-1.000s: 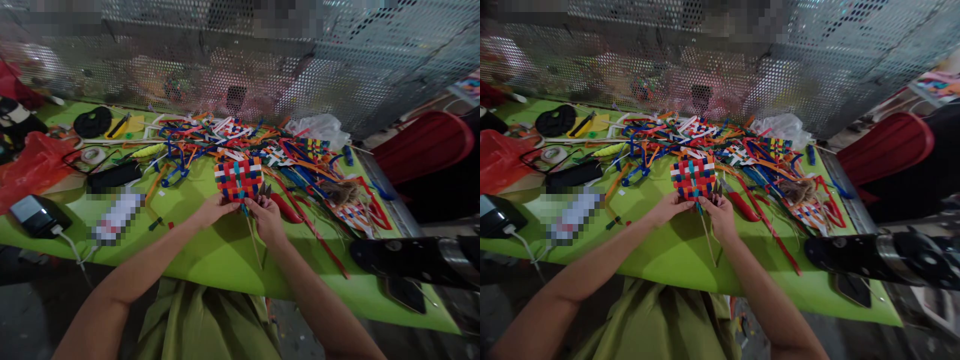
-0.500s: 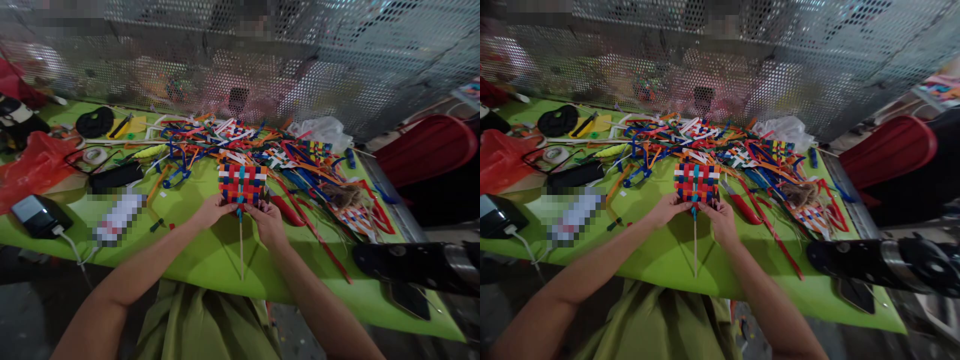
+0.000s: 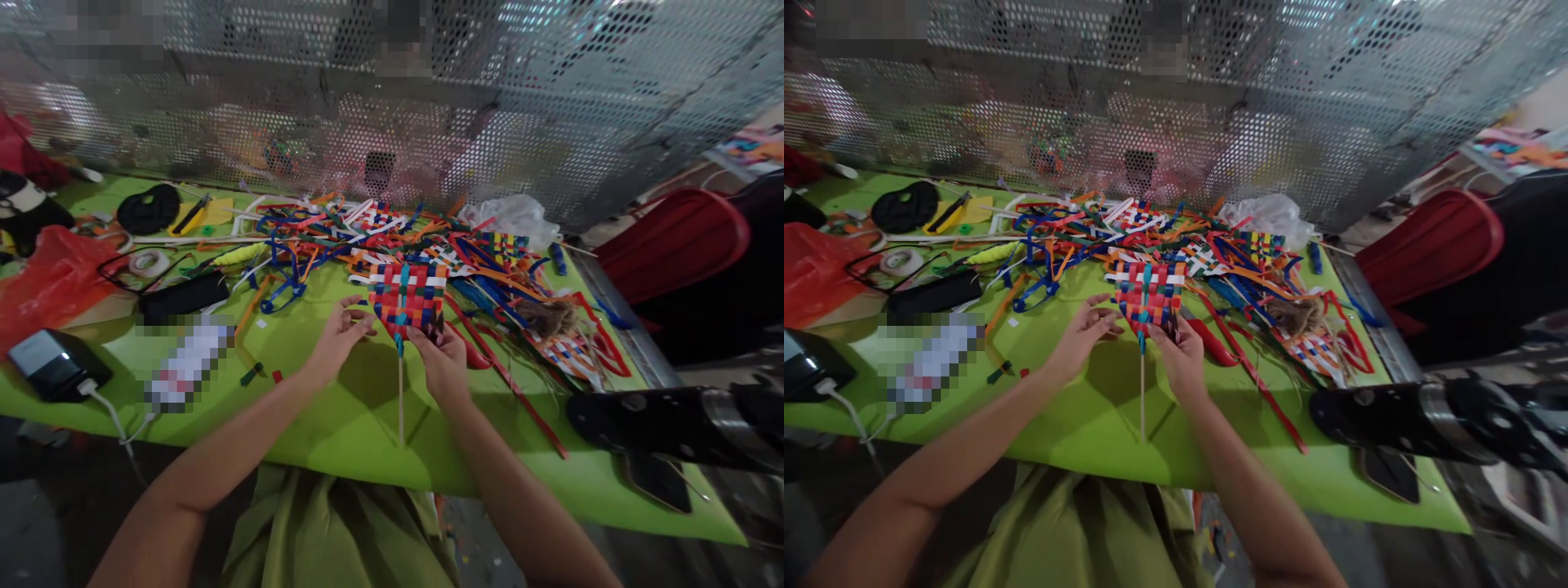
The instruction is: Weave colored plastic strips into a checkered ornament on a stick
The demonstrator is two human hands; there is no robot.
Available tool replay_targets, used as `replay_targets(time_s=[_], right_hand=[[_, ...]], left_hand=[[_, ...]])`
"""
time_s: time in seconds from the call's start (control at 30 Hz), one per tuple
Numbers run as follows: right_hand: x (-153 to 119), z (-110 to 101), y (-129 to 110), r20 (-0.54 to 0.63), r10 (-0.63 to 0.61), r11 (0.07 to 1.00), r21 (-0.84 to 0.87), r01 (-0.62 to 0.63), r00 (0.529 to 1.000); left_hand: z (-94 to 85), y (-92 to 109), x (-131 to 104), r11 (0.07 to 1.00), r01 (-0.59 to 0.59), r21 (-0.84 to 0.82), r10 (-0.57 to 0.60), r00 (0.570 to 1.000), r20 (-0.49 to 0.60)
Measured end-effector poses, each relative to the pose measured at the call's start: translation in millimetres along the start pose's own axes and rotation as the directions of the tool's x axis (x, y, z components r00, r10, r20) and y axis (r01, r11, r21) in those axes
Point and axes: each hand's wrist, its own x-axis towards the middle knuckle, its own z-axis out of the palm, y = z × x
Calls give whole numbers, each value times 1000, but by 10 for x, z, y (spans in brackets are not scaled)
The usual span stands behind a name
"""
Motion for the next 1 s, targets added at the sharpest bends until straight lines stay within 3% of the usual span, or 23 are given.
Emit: replay_targets(time_s=[0.2, 0.5, 0.7, 0.8, 1.0], right_hand=[[-1, 49, 16, 174, 122, 991, 37, -130, 977], [13, 14, 28, 365, 128, 954, -299, -14, 922], [13, -14, 17, 396, 44, 880, -450, 152, 917], [11, -18, -6, 429, 11, 808, -536, 244, 903], [19, -23, -29, 409, -2, 807, -538, 243, 913]], left_hand=[[-144, 97, 130, 995, 21, -101, -24, 999, -32], [-263, 180, 216, 993, -75, -92, 56, 978, -199], [-458, 378, 263, 990, -141, -5, 140, 986, -87], [-541, 449, 277, 994, -105, 38, 106, 994, -15], [-549, 417, 305, 998, -60, 29, 60, 998, -21]])
